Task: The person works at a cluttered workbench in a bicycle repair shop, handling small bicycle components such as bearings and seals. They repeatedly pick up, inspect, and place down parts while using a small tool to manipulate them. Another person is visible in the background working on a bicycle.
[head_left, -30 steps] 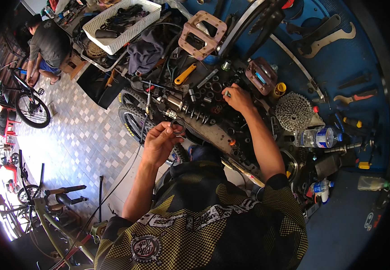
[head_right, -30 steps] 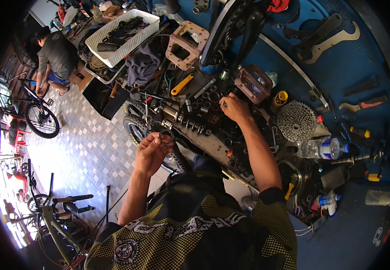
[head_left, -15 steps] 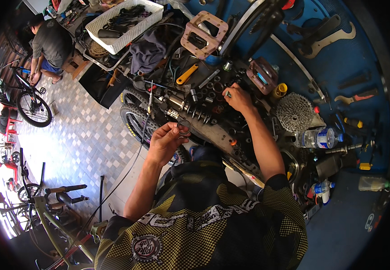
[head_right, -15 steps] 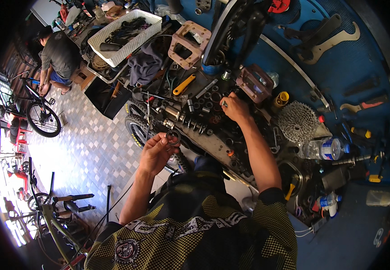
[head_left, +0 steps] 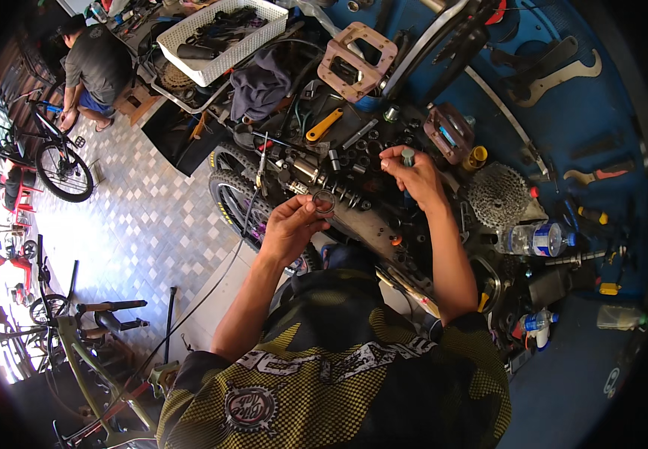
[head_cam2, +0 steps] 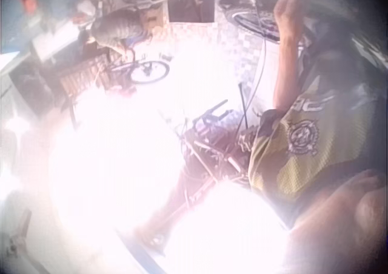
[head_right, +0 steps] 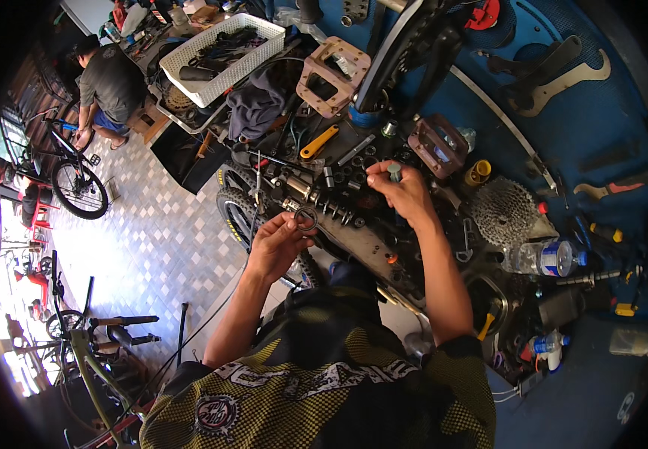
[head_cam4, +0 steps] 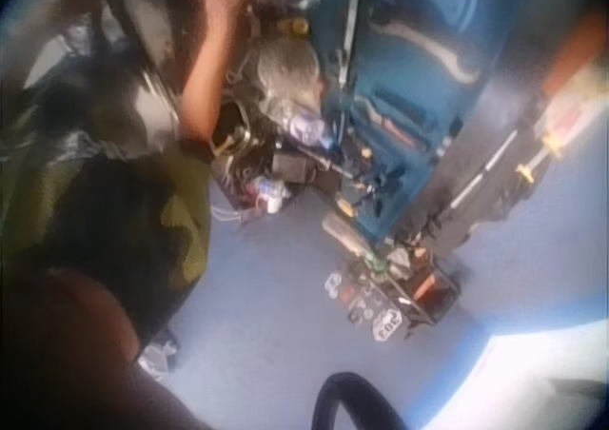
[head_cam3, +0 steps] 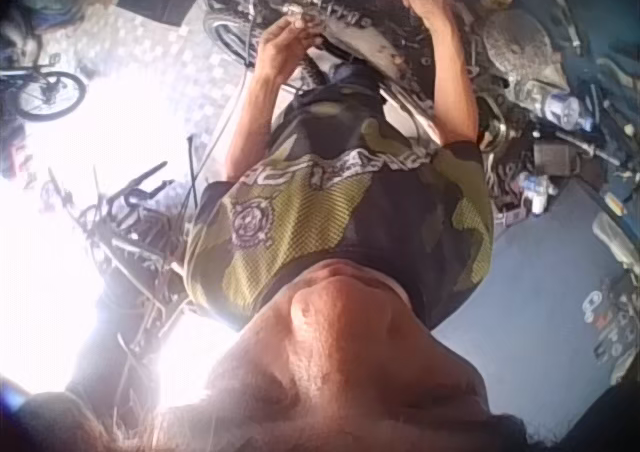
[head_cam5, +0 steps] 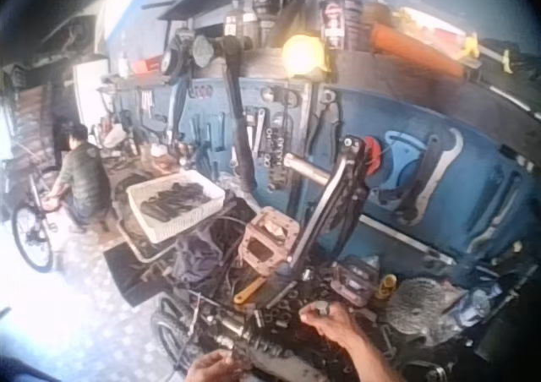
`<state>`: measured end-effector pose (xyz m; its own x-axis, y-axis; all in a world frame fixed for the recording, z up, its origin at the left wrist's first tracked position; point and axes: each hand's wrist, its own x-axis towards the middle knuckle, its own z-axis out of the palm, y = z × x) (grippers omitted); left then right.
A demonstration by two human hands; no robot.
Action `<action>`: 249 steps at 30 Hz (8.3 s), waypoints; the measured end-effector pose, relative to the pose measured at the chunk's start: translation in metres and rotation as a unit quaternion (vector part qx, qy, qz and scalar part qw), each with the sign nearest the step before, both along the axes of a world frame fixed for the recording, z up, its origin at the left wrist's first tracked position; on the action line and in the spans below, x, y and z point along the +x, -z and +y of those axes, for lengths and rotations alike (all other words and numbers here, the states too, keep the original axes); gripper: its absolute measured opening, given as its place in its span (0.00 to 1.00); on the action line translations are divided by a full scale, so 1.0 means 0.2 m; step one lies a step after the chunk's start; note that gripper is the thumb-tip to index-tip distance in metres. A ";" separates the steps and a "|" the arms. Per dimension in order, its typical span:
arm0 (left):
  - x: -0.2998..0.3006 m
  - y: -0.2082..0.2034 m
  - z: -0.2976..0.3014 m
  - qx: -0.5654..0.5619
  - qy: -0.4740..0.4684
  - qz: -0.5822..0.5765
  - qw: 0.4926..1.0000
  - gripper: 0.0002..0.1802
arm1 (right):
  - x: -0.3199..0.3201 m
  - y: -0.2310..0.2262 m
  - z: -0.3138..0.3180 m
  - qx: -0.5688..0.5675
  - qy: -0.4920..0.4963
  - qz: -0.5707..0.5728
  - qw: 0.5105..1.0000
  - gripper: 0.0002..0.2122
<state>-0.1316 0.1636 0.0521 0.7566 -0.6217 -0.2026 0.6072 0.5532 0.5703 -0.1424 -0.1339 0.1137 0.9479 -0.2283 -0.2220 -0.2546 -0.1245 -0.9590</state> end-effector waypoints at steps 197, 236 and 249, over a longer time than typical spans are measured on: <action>-0.12 -0.34 -0.10 -0.079 0.001 0.017 0.997 0.08 | -0.16 -0.61 0.49 0.294 -0.146 -0.491 0.807 0.19; -0.12 -0.35 -0.09 -0.093 0.011 -0.001 0.996 0.07 | -0.20 -0.50 0.49 0.298 -0.073 -0.441 0.844 0.24; -0.10 -0.34 -0.08 -0.092 0.023 -0.006 0.996 0.07 | -0.17 -0.54 0.56 0.310 -0.092 -0.440 0.838 0.25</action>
<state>-0.1517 0.1469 0.1208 0.7276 -0.6820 -0.0734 0.6284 0.6198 0.4700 -0.1754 -0.0212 0.2212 0.8128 -0.1598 0.5602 0.5544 0.5074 -0.6597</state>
